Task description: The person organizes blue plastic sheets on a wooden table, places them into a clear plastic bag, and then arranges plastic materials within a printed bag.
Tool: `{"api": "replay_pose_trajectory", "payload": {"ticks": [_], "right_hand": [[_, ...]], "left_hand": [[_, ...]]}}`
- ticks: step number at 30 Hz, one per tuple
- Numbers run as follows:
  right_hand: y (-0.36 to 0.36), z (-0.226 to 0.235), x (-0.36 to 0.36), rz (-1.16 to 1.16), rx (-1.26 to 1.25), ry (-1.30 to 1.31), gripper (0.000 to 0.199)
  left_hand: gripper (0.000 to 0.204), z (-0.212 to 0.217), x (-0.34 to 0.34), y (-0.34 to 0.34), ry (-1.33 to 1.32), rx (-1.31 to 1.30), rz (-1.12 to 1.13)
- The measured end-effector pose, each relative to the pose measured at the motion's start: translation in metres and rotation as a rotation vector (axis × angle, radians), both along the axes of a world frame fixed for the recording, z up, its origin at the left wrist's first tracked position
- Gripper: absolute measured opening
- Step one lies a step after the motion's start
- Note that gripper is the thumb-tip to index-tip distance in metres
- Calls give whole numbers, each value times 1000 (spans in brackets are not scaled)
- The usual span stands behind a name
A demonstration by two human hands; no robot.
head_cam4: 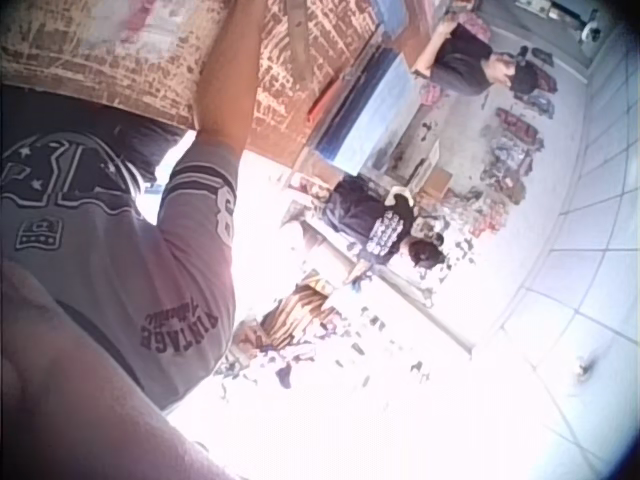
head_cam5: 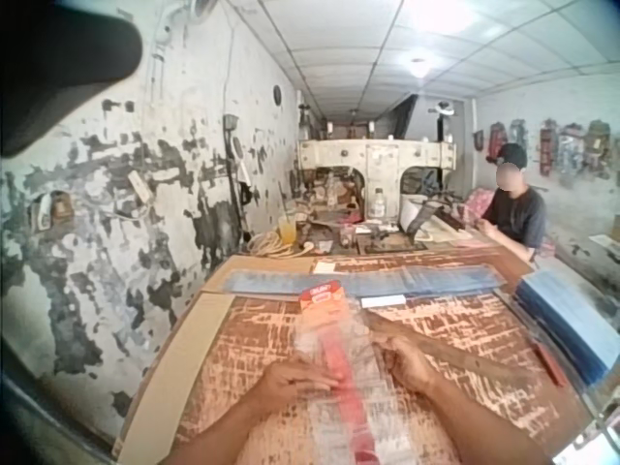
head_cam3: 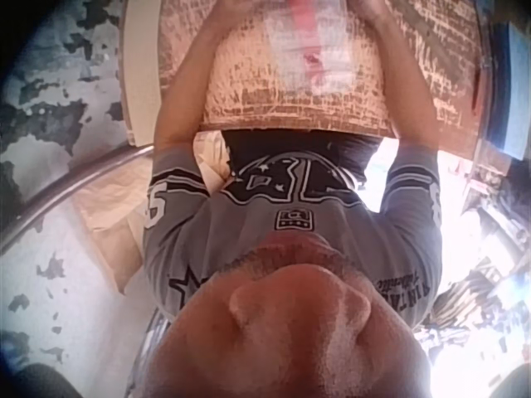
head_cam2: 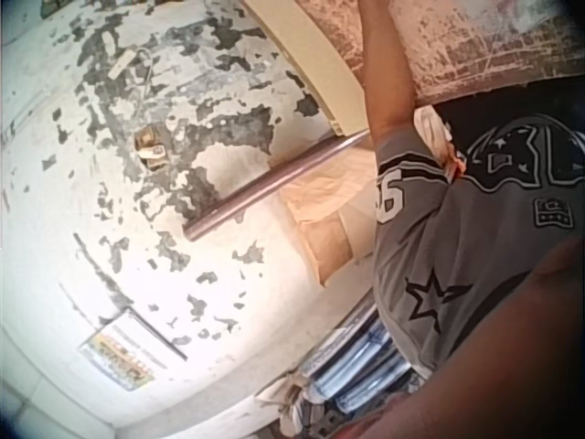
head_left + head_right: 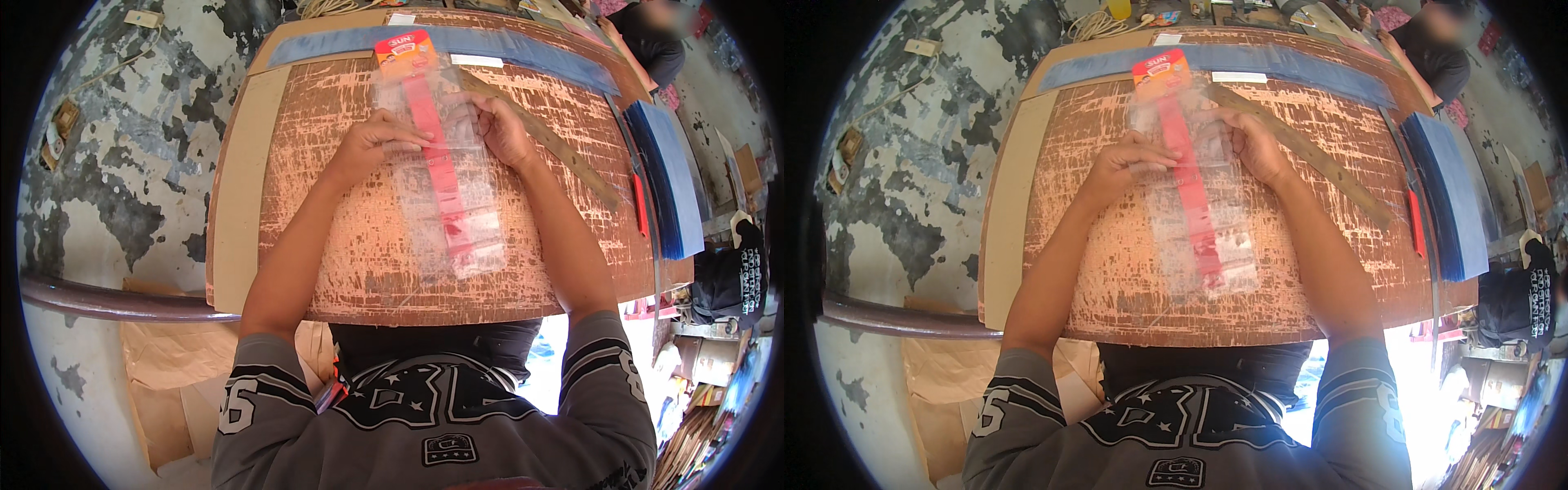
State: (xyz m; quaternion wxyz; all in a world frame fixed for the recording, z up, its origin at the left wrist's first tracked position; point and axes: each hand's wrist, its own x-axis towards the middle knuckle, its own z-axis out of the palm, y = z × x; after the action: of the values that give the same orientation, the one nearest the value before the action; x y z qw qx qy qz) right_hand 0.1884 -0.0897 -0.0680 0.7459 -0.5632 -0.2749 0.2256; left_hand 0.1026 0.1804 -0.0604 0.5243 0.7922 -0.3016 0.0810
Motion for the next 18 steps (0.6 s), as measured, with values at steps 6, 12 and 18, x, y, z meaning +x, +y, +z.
{"api": "replay_pose_trajectory", "payload": {"ticks": [6,12,18], "right_hand": [[14,-12,-1,-140,-4,-27,26],[10,-12,-1,-176,85,18,25],[13,-8,-5,-163,7,12,28]], "left_hand": [[19,0,-4,-2,-13,82,18],[28,-7,6,4,170,-371,203],[30,-22,19,13,186,-570,304]]}}
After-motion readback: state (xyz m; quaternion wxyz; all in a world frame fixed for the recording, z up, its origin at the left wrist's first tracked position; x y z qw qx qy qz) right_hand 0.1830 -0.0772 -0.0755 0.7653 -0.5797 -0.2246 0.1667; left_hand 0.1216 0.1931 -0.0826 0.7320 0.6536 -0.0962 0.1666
